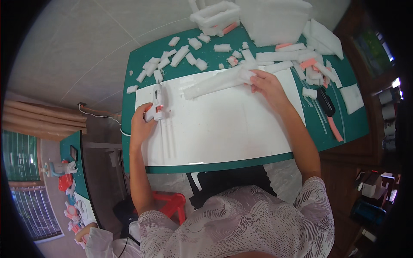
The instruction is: The person positions foam pieces on a board, applies glue to them using a hot glue gun, and presses the foam pieces together by hand.
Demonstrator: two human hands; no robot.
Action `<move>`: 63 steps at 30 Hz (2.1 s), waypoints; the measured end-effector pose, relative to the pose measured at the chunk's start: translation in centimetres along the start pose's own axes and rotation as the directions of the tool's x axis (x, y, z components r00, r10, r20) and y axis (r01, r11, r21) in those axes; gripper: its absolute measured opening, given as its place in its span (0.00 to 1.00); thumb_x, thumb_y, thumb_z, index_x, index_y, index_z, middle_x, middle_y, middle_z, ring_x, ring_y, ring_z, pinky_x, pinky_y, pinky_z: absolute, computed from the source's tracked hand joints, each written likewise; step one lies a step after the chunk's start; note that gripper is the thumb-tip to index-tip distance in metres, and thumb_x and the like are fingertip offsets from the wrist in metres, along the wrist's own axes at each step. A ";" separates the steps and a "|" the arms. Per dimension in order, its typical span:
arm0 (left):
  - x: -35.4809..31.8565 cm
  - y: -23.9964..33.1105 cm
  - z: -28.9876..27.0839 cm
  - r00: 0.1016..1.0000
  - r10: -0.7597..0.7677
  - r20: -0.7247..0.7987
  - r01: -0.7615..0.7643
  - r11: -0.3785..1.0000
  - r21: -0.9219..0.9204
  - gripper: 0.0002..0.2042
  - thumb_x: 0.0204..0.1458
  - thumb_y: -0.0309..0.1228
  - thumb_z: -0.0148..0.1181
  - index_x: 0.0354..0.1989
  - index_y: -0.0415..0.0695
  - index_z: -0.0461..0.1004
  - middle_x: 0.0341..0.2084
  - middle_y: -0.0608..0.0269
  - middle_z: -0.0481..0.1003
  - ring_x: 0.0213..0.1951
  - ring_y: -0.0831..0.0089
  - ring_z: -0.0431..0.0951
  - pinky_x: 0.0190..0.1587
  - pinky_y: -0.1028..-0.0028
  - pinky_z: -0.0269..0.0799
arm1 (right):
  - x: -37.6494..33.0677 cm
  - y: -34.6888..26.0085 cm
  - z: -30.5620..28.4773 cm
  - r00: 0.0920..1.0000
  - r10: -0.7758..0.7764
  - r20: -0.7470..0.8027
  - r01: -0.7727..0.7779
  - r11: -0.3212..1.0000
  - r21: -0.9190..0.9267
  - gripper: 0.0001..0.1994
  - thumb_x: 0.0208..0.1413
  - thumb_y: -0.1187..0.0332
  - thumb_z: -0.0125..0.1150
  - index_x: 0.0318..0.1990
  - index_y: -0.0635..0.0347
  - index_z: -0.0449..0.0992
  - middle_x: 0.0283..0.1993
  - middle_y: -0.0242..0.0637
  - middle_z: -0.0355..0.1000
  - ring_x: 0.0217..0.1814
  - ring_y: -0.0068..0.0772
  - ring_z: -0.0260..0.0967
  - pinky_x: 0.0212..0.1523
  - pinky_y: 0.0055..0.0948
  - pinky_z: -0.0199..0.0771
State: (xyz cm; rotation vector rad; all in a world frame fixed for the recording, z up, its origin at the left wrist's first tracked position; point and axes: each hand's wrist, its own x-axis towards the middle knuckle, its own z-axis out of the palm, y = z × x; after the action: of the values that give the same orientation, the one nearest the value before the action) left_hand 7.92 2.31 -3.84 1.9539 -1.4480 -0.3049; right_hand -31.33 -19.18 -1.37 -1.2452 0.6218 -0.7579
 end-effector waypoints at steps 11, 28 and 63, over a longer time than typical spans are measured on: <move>-0.7 4.6 -4.1 0.960 -0.055 0.274 -0.041 0.943 0.331 0.29 0.46 0.19 0.63 0.61 0.42 0.69 0.52 0.49 0.73 0.50 0.53 0.77 0.54 0.63 0.72 | -1.4 0.3 2.6 0.994 0.015 0.110 0.014 0.964 -0.265 0.20 0.62 0.64 0.63 0.57 0.66 0.76 0.41 0.33 0.76 0.38 0.20 0.68 0.41 0.18 0.70; 0.0 19.4 7.6 0.868 0.495 0.037 -0.490 0.867 -0.096 0.19 0.47 0.24 0.70 0.50 0.43 0.78 0.44 0.58 0.79 0.48 0.63 0.77 0.54 0.66 0.68 | -3.5 -0.9 4.4 0.927 -0.256 0.274 0.351 0.849 -0.394 0.22 0.51 0.64 0.74 0.52 0.60 0.78 0.36 0.35 0.75 0.37 0.24 0.71 0.38 0.24 0.73; 5.2 11.9 2.2 0.993 -0.095 0.076 0.115 0.936 -0.333 0.16 0.47 0.29 0.71 0.44 0.39 0.79 0.44 0.60 0.81 0.51 0.69 0.80 0.53 0.70 0.72 | 5.0 -3.9 -5.8 0.966 -0.245 0.086 0.247 0.768 -0.591 0.21 0.56 0.71 0.67 0.58 0.62 0.74 0.53 0.38 0.75 0.57 0.30 0.72 0.52 0.27 0.76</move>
State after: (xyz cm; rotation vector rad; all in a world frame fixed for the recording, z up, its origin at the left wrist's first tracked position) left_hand -0.47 -5.10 3.17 1.7552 -1.2340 -0.6217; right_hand -33.43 -27.11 1.11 -1.9475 0.7335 -0.8031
